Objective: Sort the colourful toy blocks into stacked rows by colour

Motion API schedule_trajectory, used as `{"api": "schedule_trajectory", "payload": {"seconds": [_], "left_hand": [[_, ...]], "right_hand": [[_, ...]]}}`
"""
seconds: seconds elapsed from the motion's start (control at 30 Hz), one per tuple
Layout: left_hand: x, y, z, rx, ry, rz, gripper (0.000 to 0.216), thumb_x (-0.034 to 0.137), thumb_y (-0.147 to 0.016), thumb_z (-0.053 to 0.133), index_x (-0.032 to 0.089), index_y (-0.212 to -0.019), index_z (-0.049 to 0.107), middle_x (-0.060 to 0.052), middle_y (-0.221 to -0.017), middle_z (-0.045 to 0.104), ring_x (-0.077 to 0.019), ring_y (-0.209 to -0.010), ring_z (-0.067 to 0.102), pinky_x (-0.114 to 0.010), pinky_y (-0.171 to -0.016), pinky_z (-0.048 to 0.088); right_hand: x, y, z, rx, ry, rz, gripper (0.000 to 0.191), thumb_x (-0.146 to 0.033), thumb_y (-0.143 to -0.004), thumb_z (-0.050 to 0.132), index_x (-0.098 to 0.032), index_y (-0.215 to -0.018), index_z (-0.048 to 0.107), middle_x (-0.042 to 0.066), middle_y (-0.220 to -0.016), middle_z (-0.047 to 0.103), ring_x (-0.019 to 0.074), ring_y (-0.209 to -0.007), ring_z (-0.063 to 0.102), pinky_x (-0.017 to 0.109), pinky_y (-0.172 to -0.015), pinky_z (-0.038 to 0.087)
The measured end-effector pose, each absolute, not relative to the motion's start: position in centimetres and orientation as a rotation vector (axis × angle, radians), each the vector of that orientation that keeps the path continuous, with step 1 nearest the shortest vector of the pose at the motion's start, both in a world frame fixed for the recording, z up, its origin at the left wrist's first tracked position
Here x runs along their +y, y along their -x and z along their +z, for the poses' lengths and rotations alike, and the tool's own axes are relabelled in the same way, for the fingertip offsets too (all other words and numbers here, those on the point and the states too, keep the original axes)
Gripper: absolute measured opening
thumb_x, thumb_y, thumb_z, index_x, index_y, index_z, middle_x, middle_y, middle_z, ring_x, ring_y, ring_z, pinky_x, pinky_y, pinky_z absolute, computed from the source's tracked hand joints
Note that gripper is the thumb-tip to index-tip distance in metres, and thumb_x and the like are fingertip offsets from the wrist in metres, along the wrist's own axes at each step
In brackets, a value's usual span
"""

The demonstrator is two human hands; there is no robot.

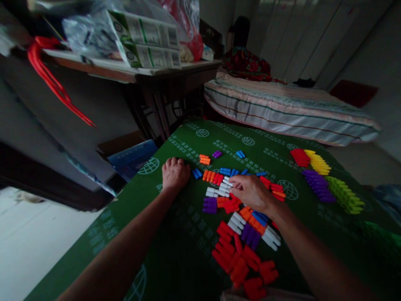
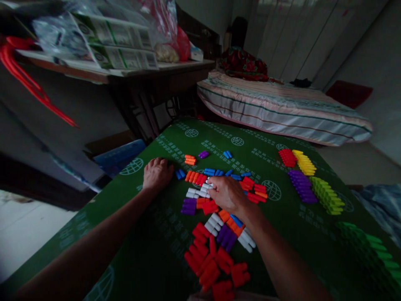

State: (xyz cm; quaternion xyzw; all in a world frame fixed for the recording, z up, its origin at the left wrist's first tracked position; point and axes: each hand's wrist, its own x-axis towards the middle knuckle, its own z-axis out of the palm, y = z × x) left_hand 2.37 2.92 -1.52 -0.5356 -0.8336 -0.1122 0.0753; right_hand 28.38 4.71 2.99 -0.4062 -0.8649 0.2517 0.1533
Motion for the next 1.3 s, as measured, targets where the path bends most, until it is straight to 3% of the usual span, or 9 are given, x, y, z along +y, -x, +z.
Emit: {"api": "schedule_trajectory", "payload": {"seconds": [0.27,0.47,0.8,1.3], "left_hand": [[2.8,-2.2,-1.8,-2.482,1.612,-0.361,0.042,0.037,-0.087,0.032,0.012,-0.108,0.058,-0.018,-0.117,0.055,-0.0346,-0.119,0.045,-0.047,-0.099,0.041],[3.0,-2.2,-1.6,-2.502,1.626,-0.365,0.046,0.039,-0.087,0.031,0.010,-0.111,0.057,-0.019,-0.120,0.054,-0.0360,-0.121,0.043,-0.049,-0.099,0.040],[3.0,-2.1,-1.5,-2.492,1.634,-0.342,0.047,0.039,-0.087,0.030,0.009,-0.112,0.056,-0.019,-0.121,0.054,-0.0362,-0.123,0.042,-0.049,-0.100,0.040],[3.6,-1.0,-0.2,-2.515,1.727,-0.255,0.055,0.044,-0.089,0.020,0.009,-0.114,0.055,-0.020,-0.128,0.050,-0.0390,-0.126,0.040,-0.052,-0.102,0.039]], "right_hand": [[5.1,-26.5,3.1,-2.521,1.104,0.699,0.019,-0.026,-0.080,0.062,-0.024,-0.095,0.073,0.002,-0.086,0.074,0.0162,-0.077,0.067,0.024,-0.069,0.049],[7.8,-26.9,3.6,-2.498,1.234,0.682,0.028,-0.026,-0.078,0.063,-0.022,-0.105,0.072,0.002,-0.086,0.074,0.0156,-0.075,0.066,0.024,-0.068,0.049],[3.3,-29.9,5.1,-2.703,1.099,0.834,0.021,-0.014,-0.078,0.058,-0.022,-0.092,0.070,-0.002,-0.075,0.069,0.0127,-0.069,0.061,0.021,-0.060,0.038],[4.2,-27.9,5.5,-2.930,1.121,0.560,0.014,-0.020,-0.082,0.054,-0.022,-0.089,0.066,0.000,-0.082,0.068,0.0130,-0.073,0.058,0.024,-0.055,0.029]]}}
